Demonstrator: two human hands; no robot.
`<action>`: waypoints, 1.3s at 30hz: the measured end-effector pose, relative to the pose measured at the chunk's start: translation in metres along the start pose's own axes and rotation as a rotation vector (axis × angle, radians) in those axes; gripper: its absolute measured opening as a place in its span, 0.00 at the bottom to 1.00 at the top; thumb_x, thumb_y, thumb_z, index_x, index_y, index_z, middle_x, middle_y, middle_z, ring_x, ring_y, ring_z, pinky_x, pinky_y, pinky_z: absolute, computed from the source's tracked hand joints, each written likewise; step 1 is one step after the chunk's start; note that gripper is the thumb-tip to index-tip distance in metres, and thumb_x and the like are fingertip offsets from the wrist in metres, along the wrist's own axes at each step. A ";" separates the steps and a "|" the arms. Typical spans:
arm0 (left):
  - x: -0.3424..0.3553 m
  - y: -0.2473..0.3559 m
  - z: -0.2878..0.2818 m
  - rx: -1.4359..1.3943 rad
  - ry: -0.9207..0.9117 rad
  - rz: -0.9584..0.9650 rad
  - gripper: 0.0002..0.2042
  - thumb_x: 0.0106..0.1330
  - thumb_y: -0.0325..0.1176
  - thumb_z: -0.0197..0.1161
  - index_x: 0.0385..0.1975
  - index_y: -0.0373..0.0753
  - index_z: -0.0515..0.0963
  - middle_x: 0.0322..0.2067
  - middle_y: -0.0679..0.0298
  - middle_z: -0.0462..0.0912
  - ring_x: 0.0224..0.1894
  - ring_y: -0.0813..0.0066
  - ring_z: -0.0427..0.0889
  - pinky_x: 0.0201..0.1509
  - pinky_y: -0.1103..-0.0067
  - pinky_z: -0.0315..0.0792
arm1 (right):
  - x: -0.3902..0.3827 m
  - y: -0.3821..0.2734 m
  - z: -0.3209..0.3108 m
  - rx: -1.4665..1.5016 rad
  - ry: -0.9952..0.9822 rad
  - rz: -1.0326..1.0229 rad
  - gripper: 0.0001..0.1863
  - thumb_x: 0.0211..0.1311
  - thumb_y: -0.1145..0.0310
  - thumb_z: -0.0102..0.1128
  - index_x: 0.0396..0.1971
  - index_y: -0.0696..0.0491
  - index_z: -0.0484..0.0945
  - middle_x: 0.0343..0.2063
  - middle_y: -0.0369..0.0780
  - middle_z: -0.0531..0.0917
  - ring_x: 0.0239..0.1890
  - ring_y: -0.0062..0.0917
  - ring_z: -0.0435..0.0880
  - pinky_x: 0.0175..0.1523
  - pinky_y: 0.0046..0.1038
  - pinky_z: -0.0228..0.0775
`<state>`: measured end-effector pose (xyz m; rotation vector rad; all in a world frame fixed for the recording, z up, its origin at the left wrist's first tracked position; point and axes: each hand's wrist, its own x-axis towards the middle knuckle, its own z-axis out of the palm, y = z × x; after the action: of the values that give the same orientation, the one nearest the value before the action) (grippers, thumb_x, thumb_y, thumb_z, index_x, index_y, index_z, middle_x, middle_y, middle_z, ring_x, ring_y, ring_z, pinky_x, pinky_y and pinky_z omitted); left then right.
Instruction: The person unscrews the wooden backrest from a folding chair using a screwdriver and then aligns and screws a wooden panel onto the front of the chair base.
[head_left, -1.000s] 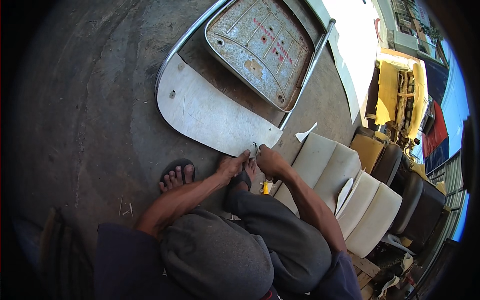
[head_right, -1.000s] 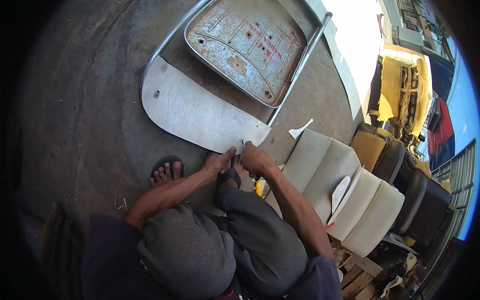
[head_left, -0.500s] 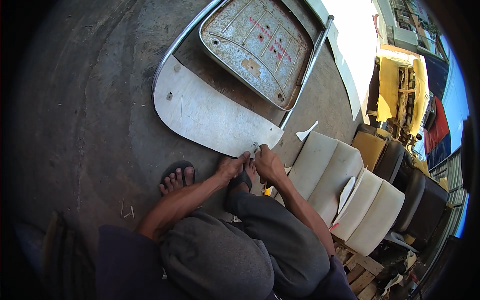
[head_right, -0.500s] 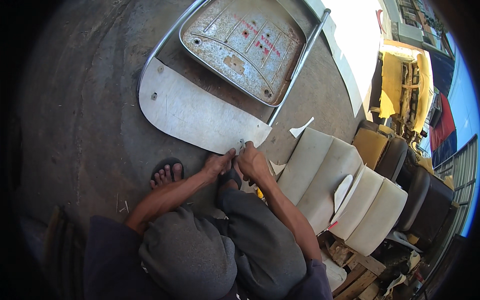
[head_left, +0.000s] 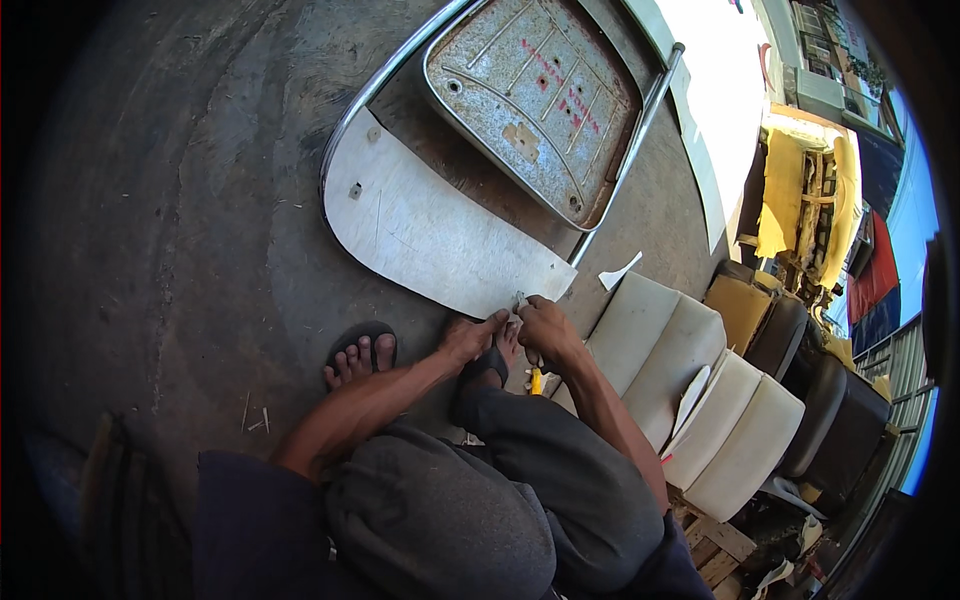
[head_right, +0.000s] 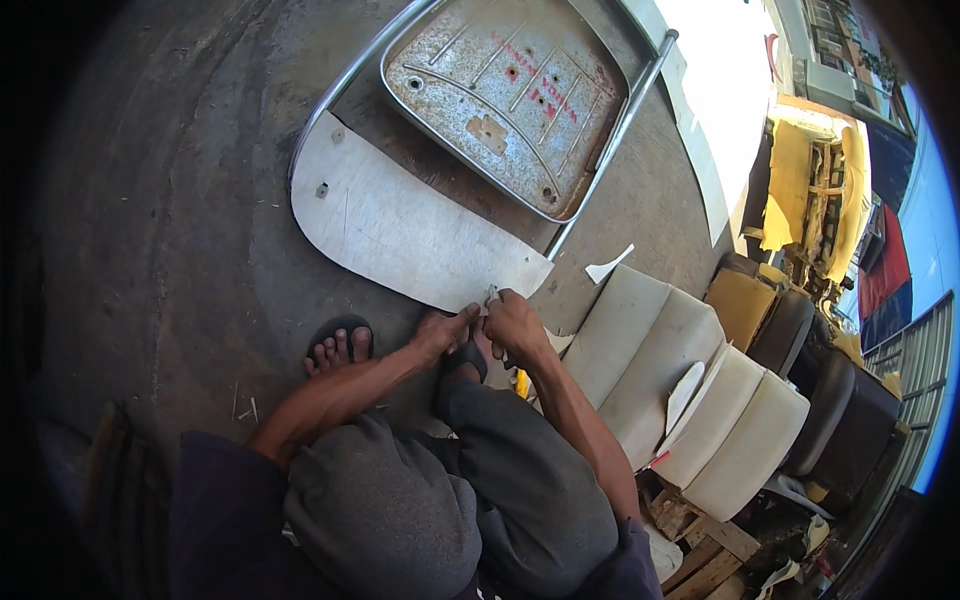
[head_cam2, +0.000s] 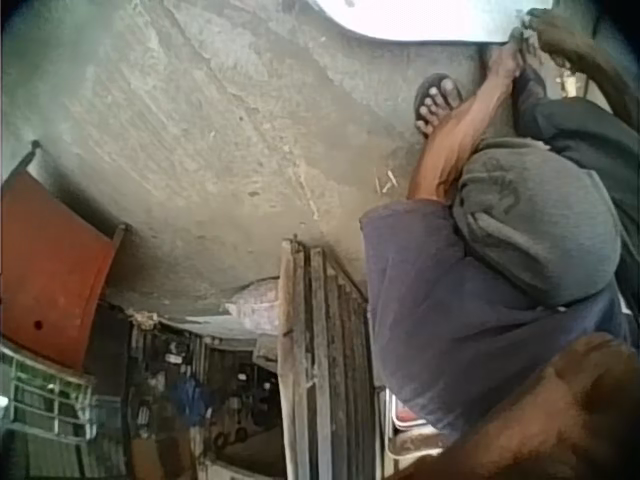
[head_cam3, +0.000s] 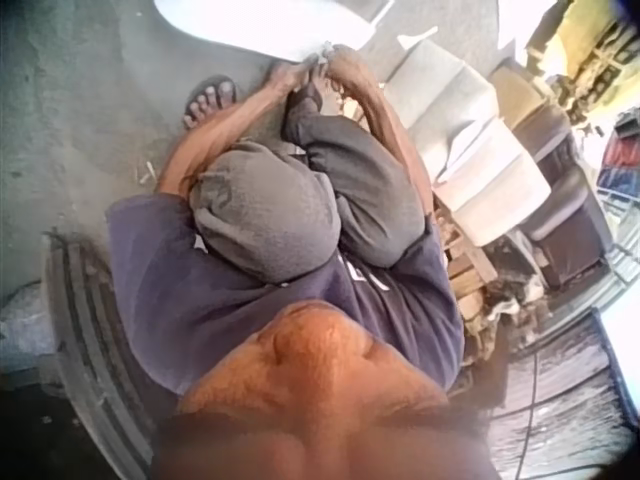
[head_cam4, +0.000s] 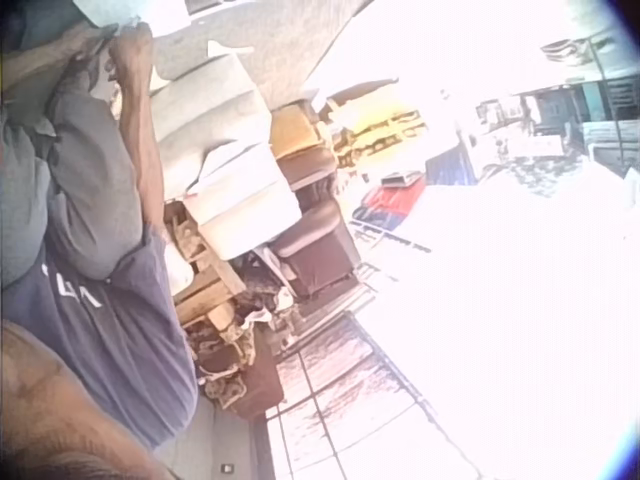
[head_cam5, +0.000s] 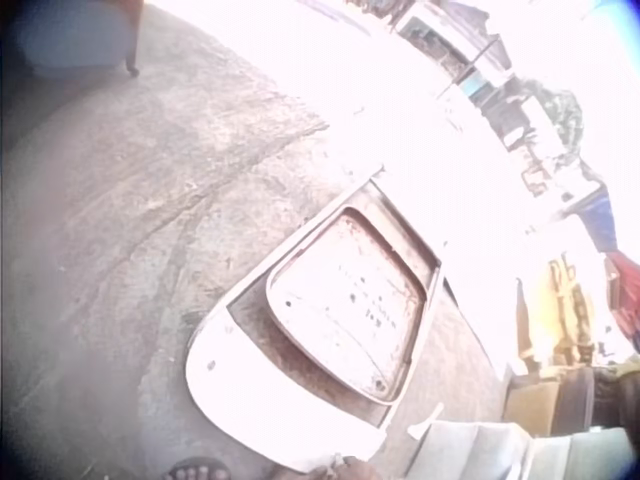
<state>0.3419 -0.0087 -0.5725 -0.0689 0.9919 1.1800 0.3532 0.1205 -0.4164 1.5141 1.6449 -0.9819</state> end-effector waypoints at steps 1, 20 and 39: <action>-0.001 -0.001 0.001 0.001 0.006 0.015 0.29 0.64 0.66 0.65 0.20 0.43 0.77 0.16 0.70 0.73 0.15 0.82 0.67 0.19 0.80 0.58 | -0.001 -0.004 -0.001 -0.034 -0.010 0.008 0.24 0.72 0.64 0.41 0.57 0.68 0.71 0.25 0.49 0.83 0.17 0.34 0.82 0.25 0.36 0.73; -0.004 0.001 0.004 -0.054 0.069 0.089 0.32 0.60 0.70 0.66 0.18 0.42 0.78 0.14 0.69 0.74 0.15 0.80 0.68 0.20 0.79 0.58 | -0.005 -0.028 -0.003 -0.431 -0.071 -0.013 0.23 0.74 0.63 0.45 0.56 0.68 0.65 0.34 0.64 0.84 0.33 0.53 0.88 0.38 0.47 0.79; -0.005 0.000 0.006 0.017 0.064 0.069 0.27 0.65 0.64 0.66 0.23 0.41 0.80 0.15 0.70 0.74 0.15 0.82 0.68 0.19 0.81 0.58 | -0.003 -0.011 -0.004 -0.379 -0.019 -0.007 0.23 0.73 0.62 0.45 0.55 0.68 0.67 0.27 0.57 0.85 0.21 0.41 0.87 0.25 0.42 0.78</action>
<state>0.3451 -0.0089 -0.5655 -0.0600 1.0679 1.2389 0.3421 0.1225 -0.4107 1.2404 1.7087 -0.6383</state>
